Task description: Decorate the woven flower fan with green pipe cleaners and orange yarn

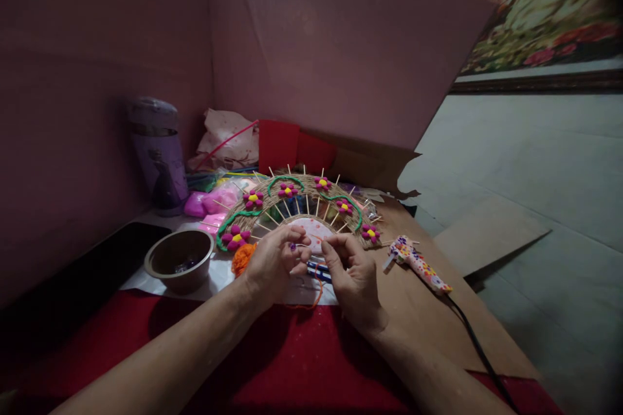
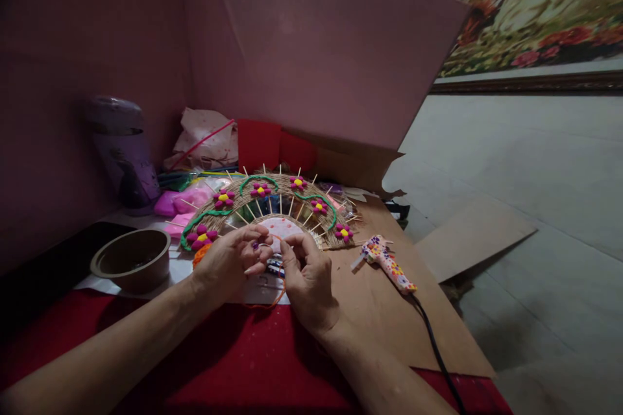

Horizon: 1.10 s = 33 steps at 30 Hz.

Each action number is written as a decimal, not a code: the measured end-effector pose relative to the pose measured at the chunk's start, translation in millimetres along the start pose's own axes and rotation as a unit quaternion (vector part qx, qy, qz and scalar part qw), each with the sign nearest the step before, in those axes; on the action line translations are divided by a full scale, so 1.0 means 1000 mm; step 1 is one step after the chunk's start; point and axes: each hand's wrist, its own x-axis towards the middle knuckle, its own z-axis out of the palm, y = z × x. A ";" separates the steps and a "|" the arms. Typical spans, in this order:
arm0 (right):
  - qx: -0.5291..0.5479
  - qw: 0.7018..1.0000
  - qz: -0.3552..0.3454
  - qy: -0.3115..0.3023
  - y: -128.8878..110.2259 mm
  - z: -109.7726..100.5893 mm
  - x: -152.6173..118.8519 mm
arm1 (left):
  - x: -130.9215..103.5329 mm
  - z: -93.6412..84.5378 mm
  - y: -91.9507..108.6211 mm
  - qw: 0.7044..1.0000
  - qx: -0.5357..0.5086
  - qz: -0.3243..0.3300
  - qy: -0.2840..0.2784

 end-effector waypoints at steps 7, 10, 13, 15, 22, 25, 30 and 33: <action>-0.024 0.999 -0.018 -0.033 0.002 0.000 -0.003 | -0.001 0.000 -0.005 0.993 0.111 0.011 -0.046; -0.046 0.998 -0.019 -0.041 0.001 0.000 -0.004 | -0.001 -0.001 -0.007 0.983 0.173 0.058 -0.014; -0.043 0.998 -0.004 -0.049 -0.001 0.000 -0.004 | 0.000 -0.002 -0.009 0.967 0.229 0.107 0.019; -0.034 0.998 0.002 -0.048 -0.002 0.001 -0.004 | 0.001 -0.002 -0.011 0.956 0.262 0.130 0.026; -0.036 0.997 -0.004 -0.061 -0.001 0.001 -0.006 | 0.005 -0.006 -0.012 0.935 0.310 0.169 0.042; -0.026 0.998 0.007 -0.052 -0.001 0.002 -0.005 | 0.007 -0.006 -0.015 0.939 0.298 0.172 0.024; 0.007 0.999 0.025 -0.028 0.002 0.002 -0.003 | 0.008 -0.007 -0.011 0.953 0.252 0.160 0.047; 0.012 1.000 0.023 -0.007 0.003 0.002 -0.003 | 0.006 -0.006 -0.004 0.966 0.204 0.146 0.067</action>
